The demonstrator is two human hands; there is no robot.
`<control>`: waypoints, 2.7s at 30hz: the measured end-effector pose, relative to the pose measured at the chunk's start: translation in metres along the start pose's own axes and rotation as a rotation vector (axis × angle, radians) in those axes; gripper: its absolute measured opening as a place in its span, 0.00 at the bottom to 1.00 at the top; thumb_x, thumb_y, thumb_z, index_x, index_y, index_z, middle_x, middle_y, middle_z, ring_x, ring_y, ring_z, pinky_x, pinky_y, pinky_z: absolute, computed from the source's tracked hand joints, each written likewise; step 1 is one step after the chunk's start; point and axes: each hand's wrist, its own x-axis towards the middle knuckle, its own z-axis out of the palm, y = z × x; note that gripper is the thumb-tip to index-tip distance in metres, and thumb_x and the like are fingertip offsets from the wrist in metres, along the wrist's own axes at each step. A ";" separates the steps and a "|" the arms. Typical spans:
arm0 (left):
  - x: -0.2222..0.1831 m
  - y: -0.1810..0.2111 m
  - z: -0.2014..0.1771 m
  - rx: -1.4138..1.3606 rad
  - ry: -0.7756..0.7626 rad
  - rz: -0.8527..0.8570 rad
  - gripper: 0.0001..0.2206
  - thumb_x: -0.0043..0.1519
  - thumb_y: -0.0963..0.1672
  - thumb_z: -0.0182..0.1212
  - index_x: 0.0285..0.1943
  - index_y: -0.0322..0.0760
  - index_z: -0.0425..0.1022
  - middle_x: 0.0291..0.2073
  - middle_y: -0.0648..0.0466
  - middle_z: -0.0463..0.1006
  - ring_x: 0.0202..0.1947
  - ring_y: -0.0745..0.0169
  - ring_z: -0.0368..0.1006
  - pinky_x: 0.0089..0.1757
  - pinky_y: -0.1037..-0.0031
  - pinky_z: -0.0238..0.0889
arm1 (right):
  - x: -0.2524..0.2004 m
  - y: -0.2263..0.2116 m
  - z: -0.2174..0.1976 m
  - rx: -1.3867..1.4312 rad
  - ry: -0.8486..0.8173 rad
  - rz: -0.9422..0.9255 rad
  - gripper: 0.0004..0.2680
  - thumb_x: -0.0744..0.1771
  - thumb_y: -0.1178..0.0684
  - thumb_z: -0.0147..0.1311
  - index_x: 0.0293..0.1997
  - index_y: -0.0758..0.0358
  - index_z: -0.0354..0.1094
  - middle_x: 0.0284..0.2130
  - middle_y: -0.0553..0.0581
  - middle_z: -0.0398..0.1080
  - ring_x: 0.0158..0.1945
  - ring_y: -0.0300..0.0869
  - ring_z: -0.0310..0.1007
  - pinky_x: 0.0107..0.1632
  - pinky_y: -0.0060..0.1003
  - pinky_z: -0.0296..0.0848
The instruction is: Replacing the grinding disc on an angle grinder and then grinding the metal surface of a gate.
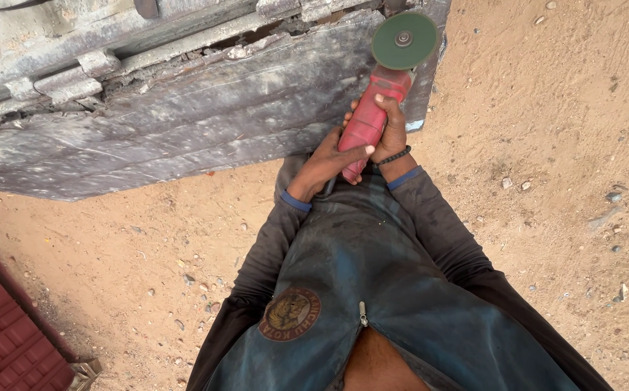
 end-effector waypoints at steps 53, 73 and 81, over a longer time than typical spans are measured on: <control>-0.013 0.003 -0.019 -0.002 0.041 -0.005 0.38 0.56 0.51 0.70 0.67 0.22 0.55 0.36 0.44 0.77 0.23 0.63 0.77 0.24 0.74 0.74 | 0.014 0.024 0.004 -0.001 -0.027 0.012 0.17 0.63 0.46 0.61 0.50 0.65 0.64 0.37 0.61 0.71 0.41 0.52 0.76 0.48 0.51 0.79; -0.009 -0.007 -0.013 -0.015 0.068 0.035 0.38 0.56 0.51 0.70 0.67 0.22 0.55 0.38 0.43 0.77 0.25 0.63 0.77 0.25 0.74 0.74 | 0.013 0.018 0.006 -0.007 -0.055 0.037 0.16 0.63 0.45 0.59 0.48 0.64 0.64 0.36 0.60 0.71 0.40 0.51 0.76 0.46 0.50 0.80; -0.004 -0.008 -0.013 -0.008 0.059 0.056 0.39 0.57 0.51 0.69 0.69 0.23 0.54 0.39 0.43 0.77 0.26 0.63 0.77 0.26 0.73 0.75 | 0.019 0.017 0.000 0.004 -0.071 0.039 0.16 0.63 0.45 0.60 0.49 0.64 0.64 0.37 0.61 0.71 0.40 0.51 0.76 0.47 0.51 0.80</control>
